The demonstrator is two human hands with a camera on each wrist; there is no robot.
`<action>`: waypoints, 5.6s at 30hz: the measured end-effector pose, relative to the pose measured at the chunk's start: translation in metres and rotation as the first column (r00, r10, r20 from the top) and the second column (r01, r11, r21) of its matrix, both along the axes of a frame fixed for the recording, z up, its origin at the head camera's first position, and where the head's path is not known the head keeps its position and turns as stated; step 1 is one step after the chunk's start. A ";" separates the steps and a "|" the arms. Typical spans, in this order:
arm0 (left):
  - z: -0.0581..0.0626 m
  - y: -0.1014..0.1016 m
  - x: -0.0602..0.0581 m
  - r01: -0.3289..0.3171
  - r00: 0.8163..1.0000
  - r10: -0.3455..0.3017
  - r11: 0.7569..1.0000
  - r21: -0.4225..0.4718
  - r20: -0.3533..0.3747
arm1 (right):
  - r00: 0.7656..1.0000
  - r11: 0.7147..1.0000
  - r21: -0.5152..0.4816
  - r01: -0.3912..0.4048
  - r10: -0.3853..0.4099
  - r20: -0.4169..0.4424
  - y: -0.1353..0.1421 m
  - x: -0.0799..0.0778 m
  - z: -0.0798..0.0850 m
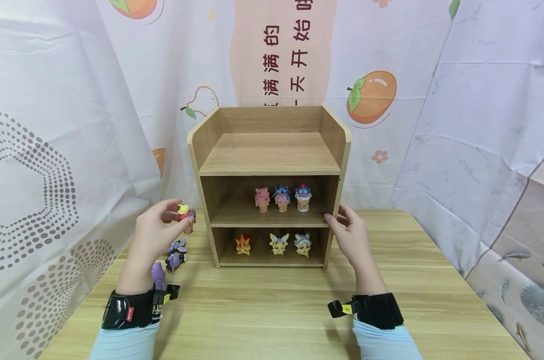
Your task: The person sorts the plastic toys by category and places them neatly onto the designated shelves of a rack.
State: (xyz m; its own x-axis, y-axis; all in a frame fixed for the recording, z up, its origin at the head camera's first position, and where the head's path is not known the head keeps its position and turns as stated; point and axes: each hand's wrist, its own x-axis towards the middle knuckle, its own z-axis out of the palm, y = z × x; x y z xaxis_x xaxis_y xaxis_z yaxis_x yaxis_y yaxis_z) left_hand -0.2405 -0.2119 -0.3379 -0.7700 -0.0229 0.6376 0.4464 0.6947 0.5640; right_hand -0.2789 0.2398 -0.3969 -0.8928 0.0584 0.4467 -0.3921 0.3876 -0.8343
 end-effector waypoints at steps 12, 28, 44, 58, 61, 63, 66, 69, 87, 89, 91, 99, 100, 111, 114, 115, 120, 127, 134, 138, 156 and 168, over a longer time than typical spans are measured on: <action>0.009 0.006 0.012 0.057 0.997 -0.057 0.998 0.009 -0.042 | 1.000 1.000 -0.011 -0.001 0.001 -0.009 0.000 0.000 -0.001; 0.013 0.025 0.020 0.144 0.989 -0.143 0.990 -0.005 0.037 | 1.000 1.000 -0.008 -0.004 0.004 -0.013 -0.001 0.003 0.002; 0.006 0.046 0.020 0.225 0.974 -0.224 0.974 -0.036 0.042 | 1.000 1.000 0.009 0.003 -0.003 -0.003 0.000 0.003 0.003; -0.001 0.063 0.013 0.256 0.962 -0.267 0.956 -0.143 -0.062 | 1.000 1.000 -0.001 -0.005 0.005 -0.002 -0.001 0.003 0.003; -0.002 0.068 0.010 0.263 0.957 -0.278 0.952 -0.155 -0.084 | 1.000 1.000 -0.001 -0.003 0.003 0.002 -0.001 0.004 0.004; -0.002 0.071 0.008 0.258 0.958 -0.275 0.952 -0.163 -0.086 | 1.000 1.000 -0.002 -0.007 0.007 0.005 -0.001 0.004 0.003; -0.001 0.076 0.005 0.254 0.959 -0.271 0.951 -0.175 -0.079 | 1.000 1.000 -0.017 -0.013 0.013 0.009 -0.001 0.003 0.003; 0.001 0.080 0.001 0.243 0.963 -0.260 0.950 -0.194 -0.067 | 1.000 1.000 -0.022 -0.010 0.011 0.012 -0.001 0.003 0.003; 0.014 0.099 -0.021 0.143 0.986 -0.163 0.931 -0.335 -0.031 | 1.000 1.000 -0.017 -0.006 0.007 0.019 0.001 0.003 0.001; 0.015 0.101 -0.023 0.121 0.990 -0.138 0.932 -0.341 -0.027 | 1.000 1.000 -0.018 -0.007 0.007 0.020 0.000 0.002 0.001; 0.016 0.103 -0.025 0.104 0.993 -0.116 0.936 -0.338 -0.017 | 1.000 1.000 -0.017 -0.006 0.007 0.021 0.000 0.002 0.001; 0.023 0.109 -0.032 0.072 0.997 -0.062 0.948 -0.309 0.041 | 1.000 1.000 -0.001 0.003 -0.003 0.028 0.001 0.002 0.001; 0.023 0.110 -0.033 0.071 0.997 -0.059 0.949 -0.306 0.049 | 1.000 1.000 0.002 0.003 -0.004 0.030 0.002 0.003 0.001; 0.026 0.112 -0.045 0.059 0.998 -0.047 0.954 -0.293 0.047 | 1.000 1.000 -0.009 -0.005 0.005 0.011 0.000 0.003 0.001; 0.028 0.113 -0.047 0.050 0.998 -0.034 0.955 -0.291 0.061 | 1.000 1.000 -0.008 -0.005 0.005 0.008 0.000 0.003 0.001; 0.028 0.113 -0.048 0.047 0.997 -0.028 0.956 -0.291 0.069 | 1.000 1.000 -0.009 -0.004 0.004 0.007 0.000 0.003 0.001; 0.029 0.116 -0.050 0.039 0.991 -0.001 0.956 -0.291 0.131 | 1.000 1.000 -0.014 0.000 0.000 -0.006 0.001 0.002 -0.002; 0.028 0.118 -0.050 0.024 0.985 0.028 0.954 -0.300 0.169 | 1.000 1.000 -0.007 0.001 -0.001 -0.006 0.000 0.003 -0.001; 0.027 0.118 -0.048 0.012 0.988 0.040 0.944 -0.330 0.149 | 1.000 1.000 -0.018 -0.003 0.003 0.000 0.001 0.002 -0.001; 0.026 0.119 -0.046 -0.019 0.989 0.069 0.934 -0.357 0.128 | 1.000 1.000 -0.021 0.000 0.000 0.016 0.001 0.002 0.000; 0.022 0.122 -0.046 -0.099 0.995 0.076 0.859 -0.503 -0.066 | 1.000 0.999 -0.032 -0.004 0.004 0.028 0.002 0.000 -0.001; 0.020 0.120 -0.047 -0.096 0.995 0.070 0.866 -0.491 -0.071 | 1.000 1.000 -0.023 -0.001 0.001 0.027 0.001 0.001 0.000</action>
